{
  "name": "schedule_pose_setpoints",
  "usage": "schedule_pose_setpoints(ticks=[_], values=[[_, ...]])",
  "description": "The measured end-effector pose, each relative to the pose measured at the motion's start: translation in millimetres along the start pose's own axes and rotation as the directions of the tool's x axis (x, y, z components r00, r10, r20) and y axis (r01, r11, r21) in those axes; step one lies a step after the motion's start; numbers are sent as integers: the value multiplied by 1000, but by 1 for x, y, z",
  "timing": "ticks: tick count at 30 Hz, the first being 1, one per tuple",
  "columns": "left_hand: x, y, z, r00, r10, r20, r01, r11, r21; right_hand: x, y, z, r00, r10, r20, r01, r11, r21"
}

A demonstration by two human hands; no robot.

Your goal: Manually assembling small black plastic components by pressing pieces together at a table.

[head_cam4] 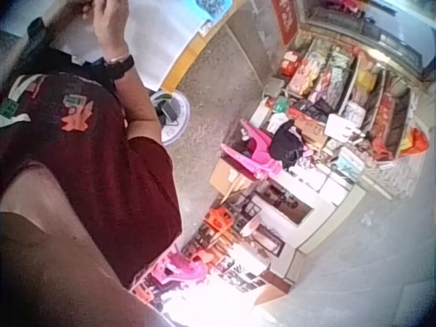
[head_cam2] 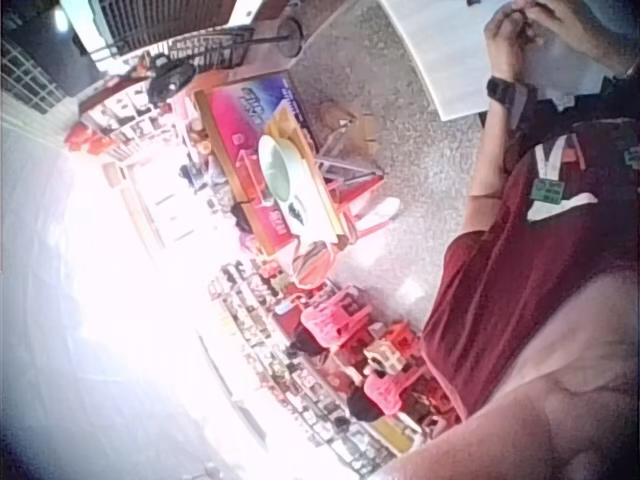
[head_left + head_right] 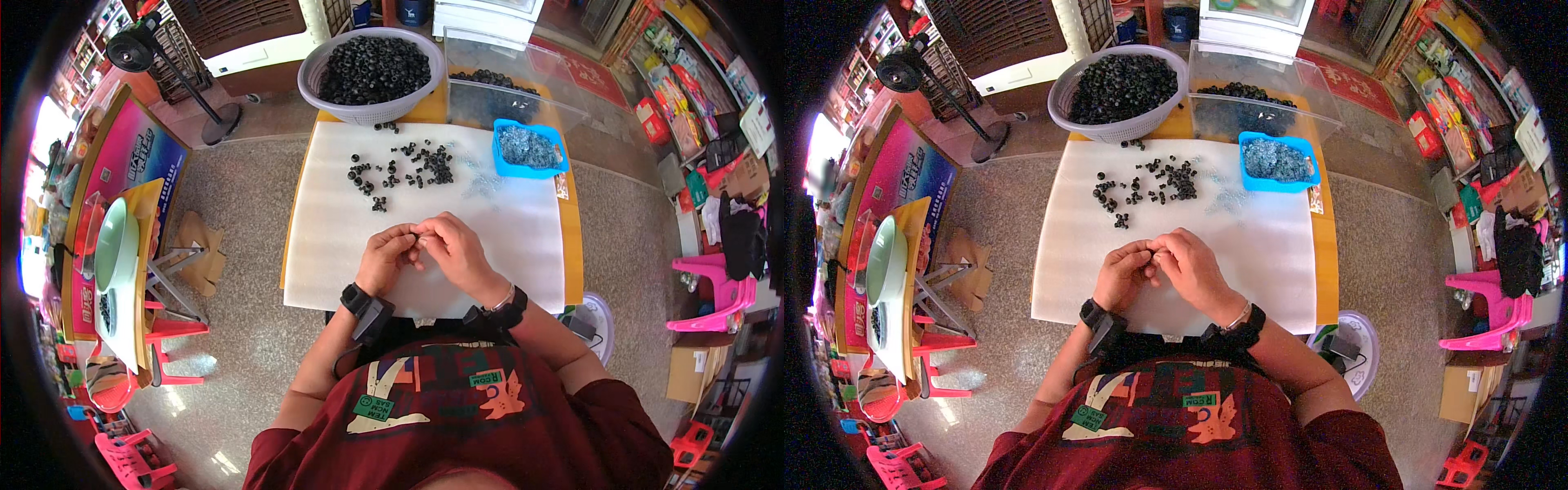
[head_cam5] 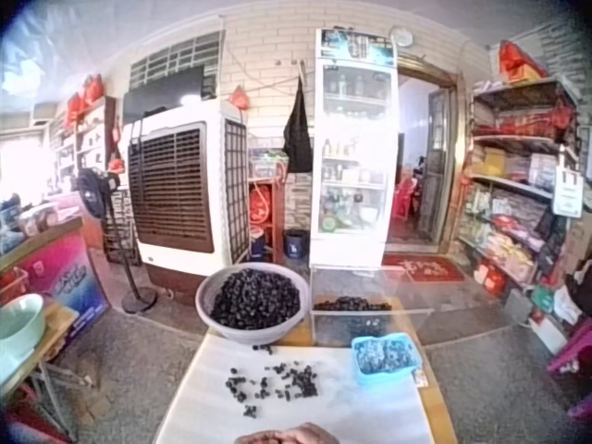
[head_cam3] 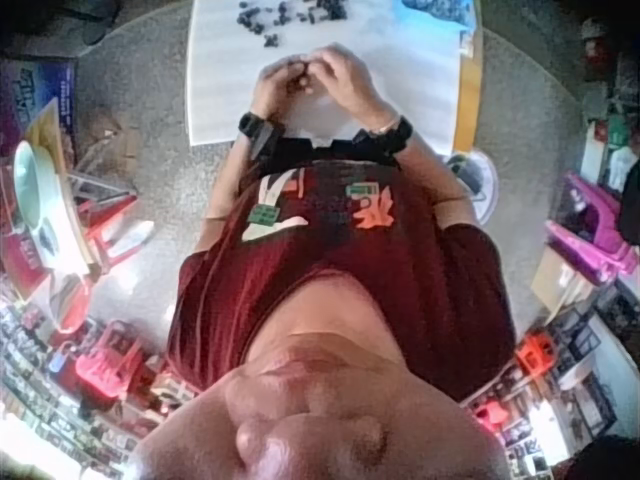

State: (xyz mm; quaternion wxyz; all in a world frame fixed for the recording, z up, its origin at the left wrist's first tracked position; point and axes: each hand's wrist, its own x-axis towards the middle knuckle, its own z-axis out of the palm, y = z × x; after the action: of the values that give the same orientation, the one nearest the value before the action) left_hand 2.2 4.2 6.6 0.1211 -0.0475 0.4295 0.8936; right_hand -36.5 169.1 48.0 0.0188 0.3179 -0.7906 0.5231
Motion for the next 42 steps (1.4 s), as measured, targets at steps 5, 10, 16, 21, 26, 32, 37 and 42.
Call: schedule_pose_setpoints(ticks=[5,10,16,21,26,32,37,42], values=[[0,-1,5,999,10,-51,-7,998,65,2,-6,-4,997,-46,69,54,992,-117],[0,0,12,999,34,-5,-33,989,143,7,1,-16,979,-71,191,123,954,-275],[-3,4,11,999,51,15,-52,996,79,53,7,-47,971,81,226,-51,989,-137],[-5,3,7,998,67,-9,-67,993,-102,149,26,-109,950,257,-180,-167,900,402],[-4,4,4,999,47,-20,-49,991,-123,167,29,-100,896,359,-260,-220,869,443],[-1,8,7,1000,4,-20,-7,989,-145,145,60,-34,947,321,-12,-319,943,97],[0,8,1,1000,15,-12,-17,989,-148,181,91,16,986,157,-56,-166,903,-396],[0,7,1,1000,-9,19,12,981,-194,209,103,46,937,314,-150,-342,744,-574]])
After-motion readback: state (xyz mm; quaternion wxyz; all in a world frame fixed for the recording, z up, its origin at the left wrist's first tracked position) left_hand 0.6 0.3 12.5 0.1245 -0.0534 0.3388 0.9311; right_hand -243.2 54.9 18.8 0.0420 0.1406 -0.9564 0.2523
